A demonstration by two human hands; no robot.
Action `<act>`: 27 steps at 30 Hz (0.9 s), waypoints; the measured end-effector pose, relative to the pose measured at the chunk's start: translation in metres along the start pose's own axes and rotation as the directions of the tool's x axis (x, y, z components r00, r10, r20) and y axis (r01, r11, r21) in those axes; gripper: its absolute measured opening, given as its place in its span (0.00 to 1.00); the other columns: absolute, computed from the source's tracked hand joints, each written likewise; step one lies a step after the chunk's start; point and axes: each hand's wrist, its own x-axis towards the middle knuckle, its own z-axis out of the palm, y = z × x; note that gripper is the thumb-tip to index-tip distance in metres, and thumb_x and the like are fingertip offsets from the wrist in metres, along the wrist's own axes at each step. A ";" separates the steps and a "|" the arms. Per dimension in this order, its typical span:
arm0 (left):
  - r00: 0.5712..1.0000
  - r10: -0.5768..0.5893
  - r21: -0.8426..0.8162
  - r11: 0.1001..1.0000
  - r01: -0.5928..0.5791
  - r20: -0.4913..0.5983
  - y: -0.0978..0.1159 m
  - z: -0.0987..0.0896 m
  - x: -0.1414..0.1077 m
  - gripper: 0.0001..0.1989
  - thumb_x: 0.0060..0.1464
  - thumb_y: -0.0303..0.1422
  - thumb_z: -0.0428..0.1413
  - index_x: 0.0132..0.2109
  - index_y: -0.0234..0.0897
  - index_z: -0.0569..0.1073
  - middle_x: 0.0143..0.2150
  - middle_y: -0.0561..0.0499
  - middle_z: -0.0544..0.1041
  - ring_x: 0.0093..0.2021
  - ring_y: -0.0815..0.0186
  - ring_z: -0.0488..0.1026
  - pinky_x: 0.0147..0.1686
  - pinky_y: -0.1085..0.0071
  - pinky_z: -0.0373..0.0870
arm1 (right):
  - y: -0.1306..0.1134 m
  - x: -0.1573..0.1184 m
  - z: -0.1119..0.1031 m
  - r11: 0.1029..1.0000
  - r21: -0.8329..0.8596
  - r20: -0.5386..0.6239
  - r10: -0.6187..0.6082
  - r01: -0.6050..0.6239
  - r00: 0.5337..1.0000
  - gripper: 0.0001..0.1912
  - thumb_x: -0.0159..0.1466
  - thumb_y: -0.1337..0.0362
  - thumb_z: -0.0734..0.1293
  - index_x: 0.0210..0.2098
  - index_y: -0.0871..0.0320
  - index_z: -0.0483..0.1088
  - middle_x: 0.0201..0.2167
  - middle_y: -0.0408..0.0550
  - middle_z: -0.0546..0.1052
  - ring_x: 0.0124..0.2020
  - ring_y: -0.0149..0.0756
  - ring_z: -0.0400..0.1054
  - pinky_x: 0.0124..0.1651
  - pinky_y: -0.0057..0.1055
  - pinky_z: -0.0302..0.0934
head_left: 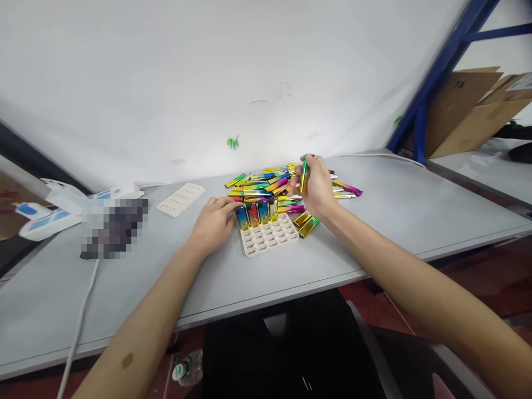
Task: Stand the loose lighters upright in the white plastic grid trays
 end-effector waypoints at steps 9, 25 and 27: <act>0.996 -0.083 0.004 0.997 0.083 -0.011 -0.003 -0.006 -0.003 0.06 0.59 0.36 0.52 0.40 0.41 0.71 0.44 0.44 0.76 0.49 0.51 0.69 0.50 0.54 0.69 | -0.002 -0.013 0.002 0.945 0.065 0.292 0.290 -0.321 0.911 0.31 0.64 0.31 0.55 0.24 0.52 0.54 0.14 0.33 0.49 0.14 0.25 0.35 0.17 0.28 0.32; 0.996 -0.089 -0.033 0.996 0.089 0.007 -0.001 -0.007 -0.004 0.04 0.58 0.36 0.55 0.38 0.42 0.69 0.41 0.46 0.75 0.48 0.51 0.69 0.49 0.56 0.68 | -0.001 -0.011 -0.001 0.960 0.090 0.204 0.243 -0.265 0.948 0.26 0.69 0.43 0.56 0.21 0.52 0.51 0.13 0.34 0.47 0.15 0.26 0.34 0.16 0.26 0.32; 0.996 -0.090 -0.030 0.996 0.090 0.008 -0.001 -0.007 -0.004 0.05 0.58 0.36 0.55 0.39 0.41 0.69 0.42 0.46 0.76 0.48 0.51 0.70 0.48 0.56 0.68 | 0.000 -0.011 0.000 0.961 0.074 0.205 0.247 -0.267 0.947 0.28 0.68 0.40 0.56 0.22 0.52 0.51 0.13 0.34 0.48 0.15 0.25 0.34 0.17 0.26 0.32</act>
